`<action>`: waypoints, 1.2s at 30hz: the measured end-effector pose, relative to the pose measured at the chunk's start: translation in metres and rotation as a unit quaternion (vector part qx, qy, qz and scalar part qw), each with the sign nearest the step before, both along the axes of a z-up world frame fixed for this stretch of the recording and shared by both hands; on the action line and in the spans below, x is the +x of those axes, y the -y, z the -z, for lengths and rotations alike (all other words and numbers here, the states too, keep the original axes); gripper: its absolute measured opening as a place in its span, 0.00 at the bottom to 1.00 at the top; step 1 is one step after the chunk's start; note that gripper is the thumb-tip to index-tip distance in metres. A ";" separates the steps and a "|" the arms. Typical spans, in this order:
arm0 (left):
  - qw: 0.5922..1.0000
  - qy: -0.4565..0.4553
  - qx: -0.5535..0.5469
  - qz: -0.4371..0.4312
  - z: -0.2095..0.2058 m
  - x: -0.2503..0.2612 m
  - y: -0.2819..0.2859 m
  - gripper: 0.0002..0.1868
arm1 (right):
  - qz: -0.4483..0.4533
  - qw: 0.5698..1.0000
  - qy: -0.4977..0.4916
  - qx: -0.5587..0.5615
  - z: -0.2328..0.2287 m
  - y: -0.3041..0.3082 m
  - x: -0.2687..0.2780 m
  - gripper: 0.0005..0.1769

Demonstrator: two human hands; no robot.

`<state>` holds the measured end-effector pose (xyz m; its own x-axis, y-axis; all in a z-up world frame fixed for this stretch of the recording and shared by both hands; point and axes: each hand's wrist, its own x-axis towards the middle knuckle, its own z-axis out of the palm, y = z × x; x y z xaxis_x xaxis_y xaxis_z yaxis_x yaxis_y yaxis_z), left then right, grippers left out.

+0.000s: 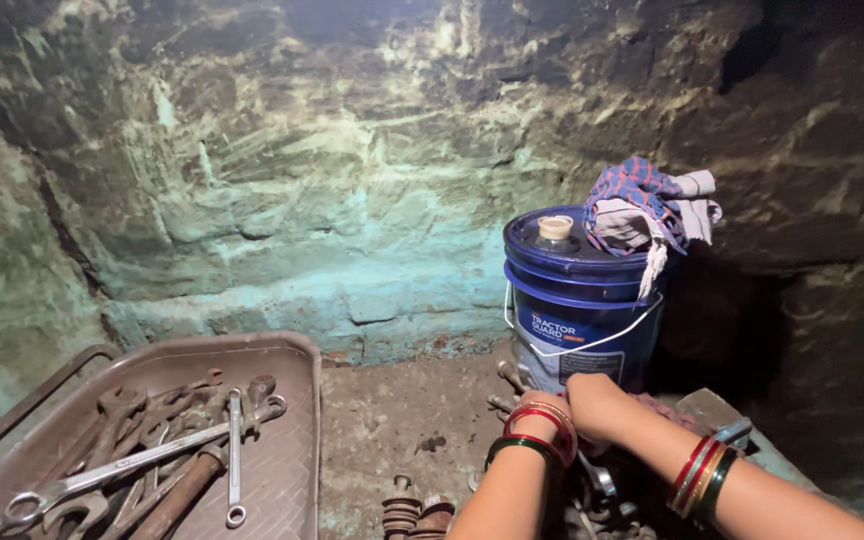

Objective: The person organizes various mechanical parts by picking up wrenches, bolts, and nuts from the floor and placing them into a plastic tray. They also wipe items with a cloth and move a white tube.

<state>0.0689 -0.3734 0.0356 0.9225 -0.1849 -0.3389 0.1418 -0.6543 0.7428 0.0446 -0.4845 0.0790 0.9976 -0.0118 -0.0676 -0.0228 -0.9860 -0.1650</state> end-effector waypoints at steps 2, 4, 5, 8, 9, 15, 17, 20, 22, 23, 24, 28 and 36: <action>0.997 0.010 0.064 0.031 -0.005 -0.002 0.003 0.18 | -0.005 1.000 0.016 -0.020 -0.007 -0.005 -0.011 0.14; 0.992 0.020 0.112 0.054 -0.010 -0.003 0.003 0.19 | -0.026 0.997 0.070 -0.027 -0.014 -0.011 -0.023 0.14; 0.990 0.024 0.125 0.056 -0.013 -0.002 0.002 0.20 | -0.026 0.996 0.064 -0.061 -0.021 -0.015 -0.028 0.14; 0.984 0.039 0.160 0.066 -0.017 -0.005 0.001 0.22 | -0.020 0.990 0.032 -0.138 -0.042 -0.023 -0.041 0.14; 0.983 0.042 0.168 0.067 -0.016 -0.008 0.000 0.23 | -0.015 0.989 0.012 -0.147 -0.049 -0.026 -0.042 0.15; 0.986 0.055 0.153 0.019 -0.031 -0.032 -0.015 0.26 | -0.010 0.986 -0.075 -0.150 -0.063 -0.037 -0.055 0.18; 0.980 0.086 0.176 0.020 -0.035 -0.041 -0.025 0.29 | -0.008 0.988 -0.069 -0.140 -0.060 -0.038 -0.056 0.20; 0.980 0.083 0.175 0.044 -0.032 -0.045 -0.033 0.30 | -0.004 0.988 -0.058 -0.143 -0.057 -0.039 -0.054 0.21; 0.980 0.081 0.173 0.056 -0.024 -0.042 -0.040 0.31 | 0.005 0.986 -0.058 -0.156 -0.057 -0.042 -0.048 0.20; 0.980 0.080 0.172 0.061 -0.021 -0.039 -0.046 0.32 | 0.005 0.984 -0.056 -0.170 -0.057 -0.045 -0.044 0.19; 0.982 0.102 0.151 0.042 -0.020 -0.037 -0.053 0.27 | 0.004 0.981 -0.055 -0.184 -0.057 -0.047 -0.040 0.19; 0.978 0.172 0.115 -0.038 -0.026 -0.034 -0.098 0.24 | -0.045 0.976 -0.004 -0.214 -0.051 -0.063 -0.025 0.16; 0.862 0.282 0.369 -0.202 -0.042 -0.030 -0.320 0.13 | -0.167 0.977 0.057 -0.123 -0.052 -0.168 -0.031 0.19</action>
